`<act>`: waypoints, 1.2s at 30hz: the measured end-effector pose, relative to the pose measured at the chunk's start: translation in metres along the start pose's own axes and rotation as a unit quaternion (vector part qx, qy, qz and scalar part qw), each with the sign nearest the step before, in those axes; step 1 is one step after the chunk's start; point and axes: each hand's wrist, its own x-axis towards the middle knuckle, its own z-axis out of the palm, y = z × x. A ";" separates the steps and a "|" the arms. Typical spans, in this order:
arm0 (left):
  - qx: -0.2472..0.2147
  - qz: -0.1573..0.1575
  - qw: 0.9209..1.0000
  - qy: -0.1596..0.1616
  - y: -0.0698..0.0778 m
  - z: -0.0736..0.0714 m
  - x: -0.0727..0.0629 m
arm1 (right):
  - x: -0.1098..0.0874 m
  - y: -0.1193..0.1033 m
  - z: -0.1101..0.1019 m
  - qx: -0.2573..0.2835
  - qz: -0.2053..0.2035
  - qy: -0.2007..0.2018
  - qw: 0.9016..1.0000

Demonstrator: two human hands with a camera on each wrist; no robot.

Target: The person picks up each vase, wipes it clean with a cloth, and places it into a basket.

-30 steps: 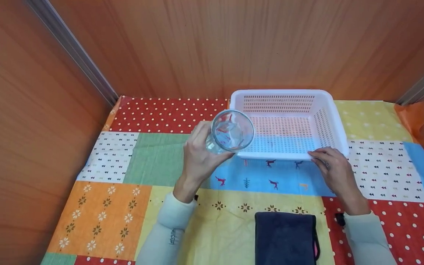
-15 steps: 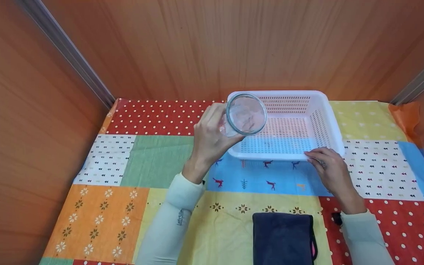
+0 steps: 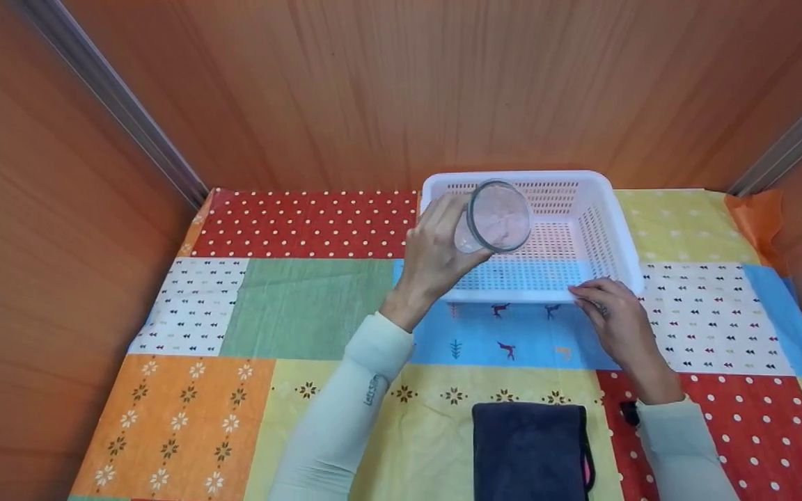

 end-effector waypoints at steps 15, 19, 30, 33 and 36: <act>0.052 0.001 0.994 -0.091 -0.007 0.043 0.004 | 0.001 0.002 0.000 0.000 -0.011 0.005 1.000; 0.069 -0.005 0.992 -0.108 -0.010 0.054 0.003 | 0.000 0.001 0.000 0.001 -0.004 -0.001 1.000; 0.111 -0.066 0.971 -0.200 -0.010 0.077 0.000 | -0.001 0.002 0.001 0.007 0.011 -0.008 1.000; 0.110 -0.074 0.968 -0.213 -0.009 0.080 0.005 | -0.001 0.003 0.001 0.004 0.006 -0.005 1.000; 0.104 -0.088 0.966 -0.218 -0.008 0.083 0.010 | -0.001 0.003 0.001 0.003 0.000 0.002 1.000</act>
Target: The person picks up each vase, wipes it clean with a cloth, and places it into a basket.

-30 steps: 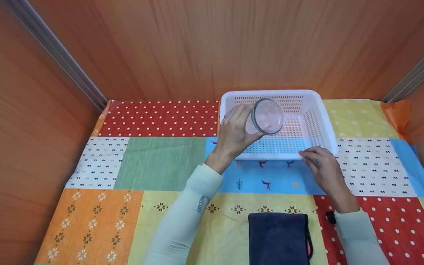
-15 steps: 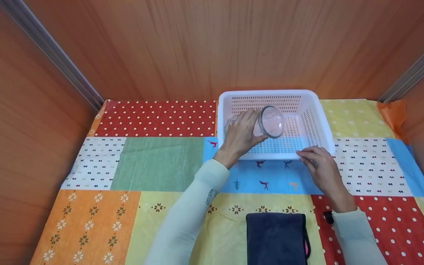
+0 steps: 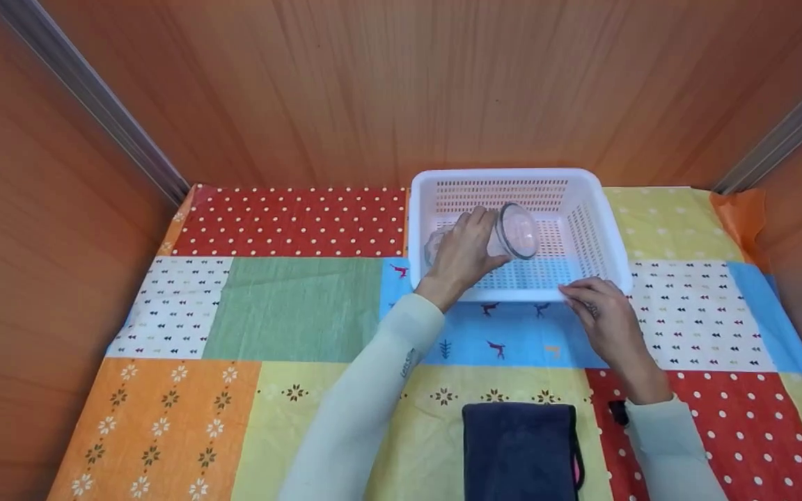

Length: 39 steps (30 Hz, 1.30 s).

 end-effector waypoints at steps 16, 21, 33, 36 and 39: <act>0.094 0.013 0.995 -0.028 0.017 0.014 0.023 | -0.004 0.004 0.005 -0.006 -0.012 0.021 1.000; 0.138 0.027 0.989 -0.036 0.025 0.021 0.026 | -0.004 0.004 0.005 -0.004 -0.006 0.018 1.000; 0.168 0.032 0.983 -0.066 0.038 0.034 0.036 | -0.004 0.005 0.007 0.003 -0.019 0.035 0.999; 0.170 0.034 0.982 -0.077 0.040 0.036 0.037 | -0.004 0.005 0.007 0.006 -0.015 0.033 0.999; 0.183 0.038 0.979 -0.081 0.042 0.039 0.037 | -0.004 0.005 0.008 0.009 -0.012 0.032 0.999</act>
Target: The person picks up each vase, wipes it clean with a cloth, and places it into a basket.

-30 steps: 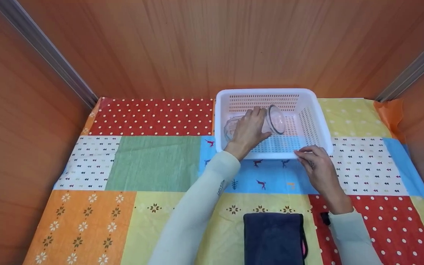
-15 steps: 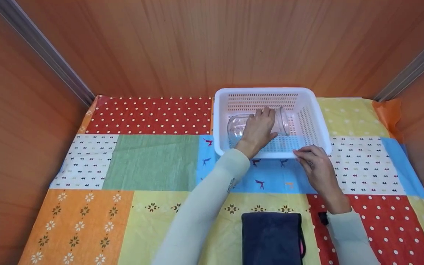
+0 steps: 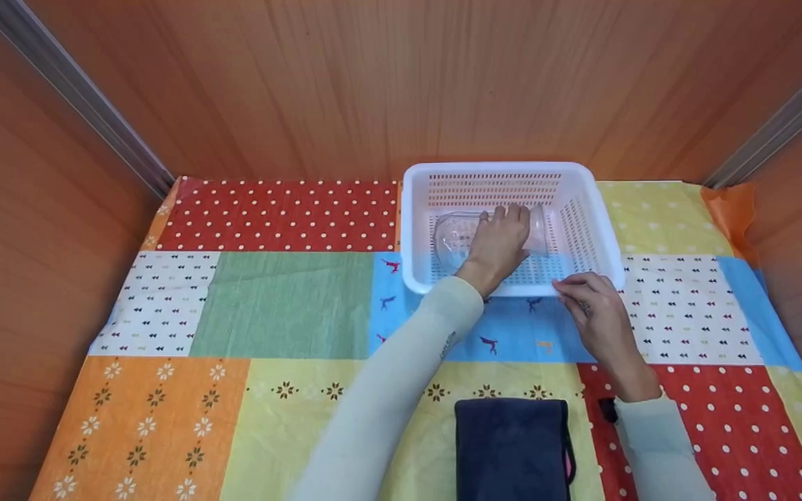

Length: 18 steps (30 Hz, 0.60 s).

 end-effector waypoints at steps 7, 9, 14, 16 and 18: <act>0.033 -0.002 0.999 -0.009 0.007 0.005 0.003 | -0.001 0.000 0.000 -0.002 0.001 0.001 1.000; 0.045 -0.001 0.999 -0.010 0.009 0.005 0.003 | -0.001 0.000 0.000 -0.005 0.004 0.000 1.000; 0.076 0.005 0.997 -0.015 0.014 0.008 0.004 | -0.002 -0.001 0.001 -0.007 0.009 -0.001 1.000; 0.093 0.007 0.995 -0.016 0.016 0.009 0.004 | -0.002 -0.001 0.001 -0.005 0.006 0.003 1.000; 0.108 0.007 0.994 -0.016 0.017 0.010 0.005 | -0.001 0.000 0.001 -0.002 0.002 0.006 1.000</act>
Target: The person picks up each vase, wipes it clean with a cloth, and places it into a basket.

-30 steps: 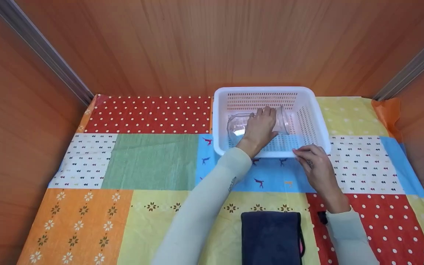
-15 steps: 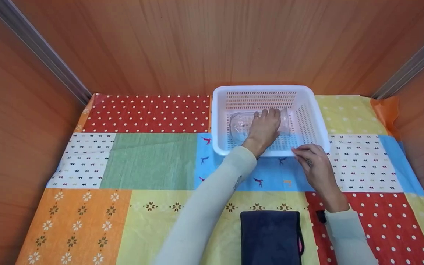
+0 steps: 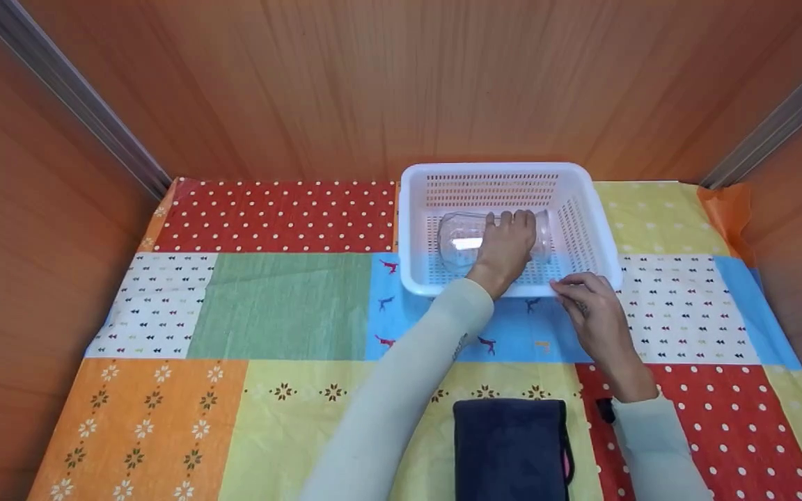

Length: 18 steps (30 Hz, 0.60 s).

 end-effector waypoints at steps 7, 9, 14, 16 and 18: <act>0.021 0.001 1.000 0.000 0.006 0.002 0.002 | 0.001 0.000 0.000 0.003 -0.006 0.004 1.000; 0.020 -0.002 1.000 -0.003 0.009 0.003 0.002 | 0.002 0.000 0.000 0.004 -0.005 0.002 1.000; 0.016 -0.015 0.999 -0.023 0.017 0.003 0.005 | 0.001 0.000 0.000 0.007 -0.003 -0.002 1.000; 0.020 -0.021 0.999 -0.037 0.018 0.004 0.006 | 0.001 0.000 0.000 0.007 -0.001 -0.002 1.000; 0.030 -0.024 0.998 -0.057 0.018 0.005 0.007 | 0.001 0.000 -0.001 0.007 0.001 -0.002 1.000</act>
